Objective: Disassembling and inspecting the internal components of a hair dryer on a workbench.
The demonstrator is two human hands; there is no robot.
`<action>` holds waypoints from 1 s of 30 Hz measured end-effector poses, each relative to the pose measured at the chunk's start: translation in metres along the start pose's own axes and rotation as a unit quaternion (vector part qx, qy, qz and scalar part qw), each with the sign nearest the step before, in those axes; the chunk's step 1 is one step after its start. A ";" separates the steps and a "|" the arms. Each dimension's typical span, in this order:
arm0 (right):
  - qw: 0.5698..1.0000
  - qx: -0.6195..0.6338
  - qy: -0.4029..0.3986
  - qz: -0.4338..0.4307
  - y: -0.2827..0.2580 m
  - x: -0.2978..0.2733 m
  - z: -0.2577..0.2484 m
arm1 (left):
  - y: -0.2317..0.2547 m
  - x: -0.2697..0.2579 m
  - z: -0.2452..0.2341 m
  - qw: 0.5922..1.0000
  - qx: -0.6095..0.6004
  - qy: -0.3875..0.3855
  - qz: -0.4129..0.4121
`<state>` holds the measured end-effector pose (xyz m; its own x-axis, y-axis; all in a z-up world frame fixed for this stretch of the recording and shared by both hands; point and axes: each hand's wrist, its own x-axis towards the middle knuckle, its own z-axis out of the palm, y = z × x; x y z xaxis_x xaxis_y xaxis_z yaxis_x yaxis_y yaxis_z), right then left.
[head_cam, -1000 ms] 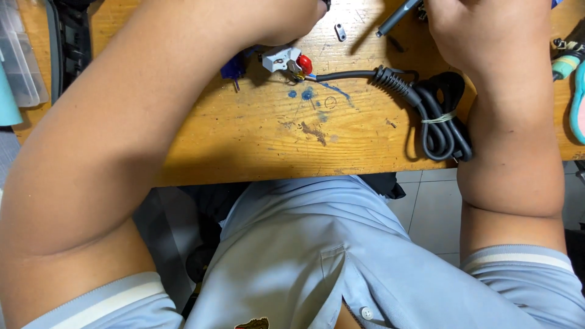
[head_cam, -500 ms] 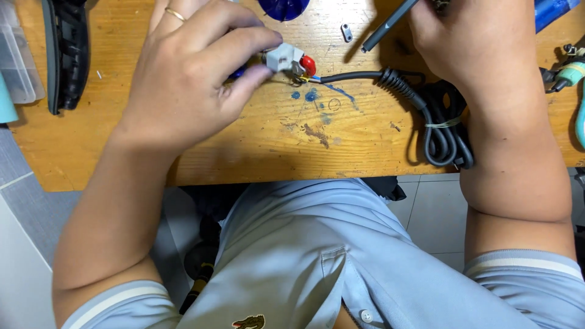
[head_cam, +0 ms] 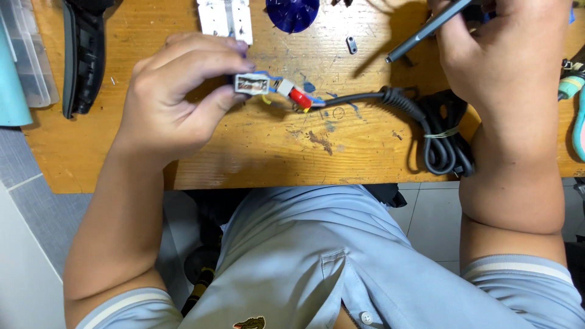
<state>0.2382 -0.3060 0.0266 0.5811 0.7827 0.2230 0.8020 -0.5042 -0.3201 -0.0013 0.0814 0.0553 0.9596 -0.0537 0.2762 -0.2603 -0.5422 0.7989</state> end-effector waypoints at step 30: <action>0.992 -0.087 -0.034 -0.085 -0.026 0.025 0.013 | 0.004 0.011 0.006 0.958 0.168 -0.078 -0.219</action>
<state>0.2300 -0.2691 0.0285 0.4288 0.8818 0.1961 0.9031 -0.4128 -0.1185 0.0088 0.0736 0.0578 0.9802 0.1297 -0.1499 0.1943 -0.7791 0.5961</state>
